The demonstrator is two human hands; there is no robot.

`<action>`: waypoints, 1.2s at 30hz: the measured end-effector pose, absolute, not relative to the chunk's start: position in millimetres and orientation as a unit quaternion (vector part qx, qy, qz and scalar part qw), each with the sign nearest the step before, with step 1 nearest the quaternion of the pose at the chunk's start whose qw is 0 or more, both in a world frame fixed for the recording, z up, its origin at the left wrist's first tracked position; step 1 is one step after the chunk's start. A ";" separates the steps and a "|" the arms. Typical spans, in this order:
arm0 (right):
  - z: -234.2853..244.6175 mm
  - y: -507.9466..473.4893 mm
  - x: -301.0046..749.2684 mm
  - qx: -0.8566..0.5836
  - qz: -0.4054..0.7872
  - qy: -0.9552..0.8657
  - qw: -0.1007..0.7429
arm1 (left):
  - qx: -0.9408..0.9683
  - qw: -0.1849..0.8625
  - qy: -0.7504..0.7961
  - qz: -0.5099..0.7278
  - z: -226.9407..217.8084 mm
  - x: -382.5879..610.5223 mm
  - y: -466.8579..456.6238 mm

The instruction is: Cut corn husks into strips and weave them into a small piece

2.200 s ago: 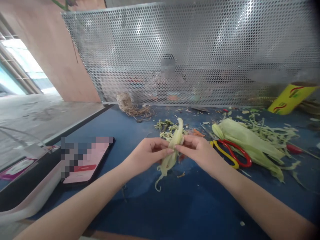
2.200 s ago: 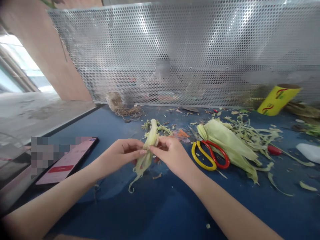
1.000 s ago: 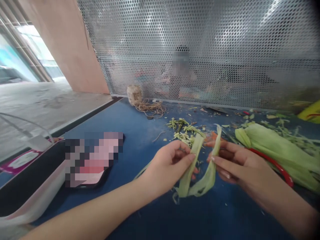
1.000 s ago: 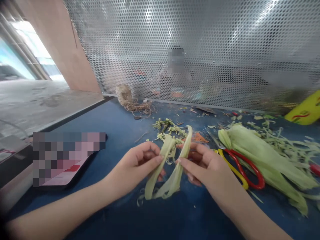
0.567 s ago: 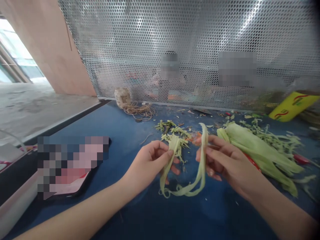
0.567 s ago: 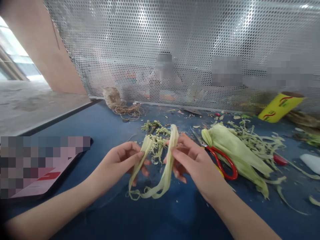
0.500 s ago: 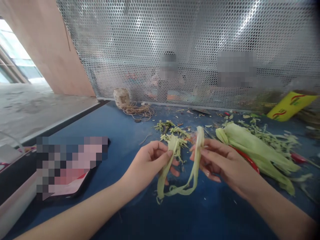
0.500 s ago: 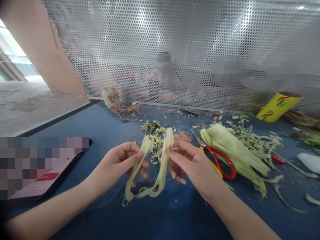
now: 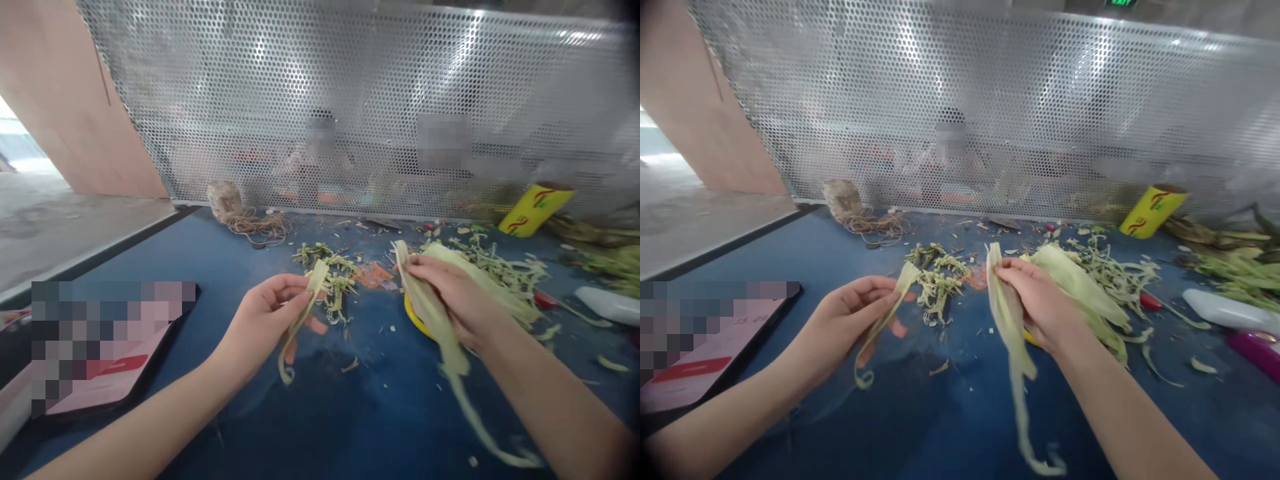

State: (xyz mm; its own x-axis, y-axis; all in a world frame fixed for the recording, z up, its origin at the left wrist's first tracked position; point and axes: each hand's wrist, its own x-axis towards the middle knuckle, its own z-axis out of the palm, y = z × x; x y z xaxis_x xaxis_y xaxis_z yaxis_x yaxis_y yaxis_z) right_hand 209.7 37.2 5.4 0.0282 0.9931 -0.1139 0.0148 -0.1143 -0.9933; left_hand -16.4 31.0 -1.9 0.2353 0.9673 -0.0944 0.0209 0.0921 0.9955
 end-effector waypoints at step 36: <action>-5.2 13.6 171.9 -0.363 0.591 -0.599 0.400 | 0.612 0.531 0.420 0.409 3.8 -10.4 19.5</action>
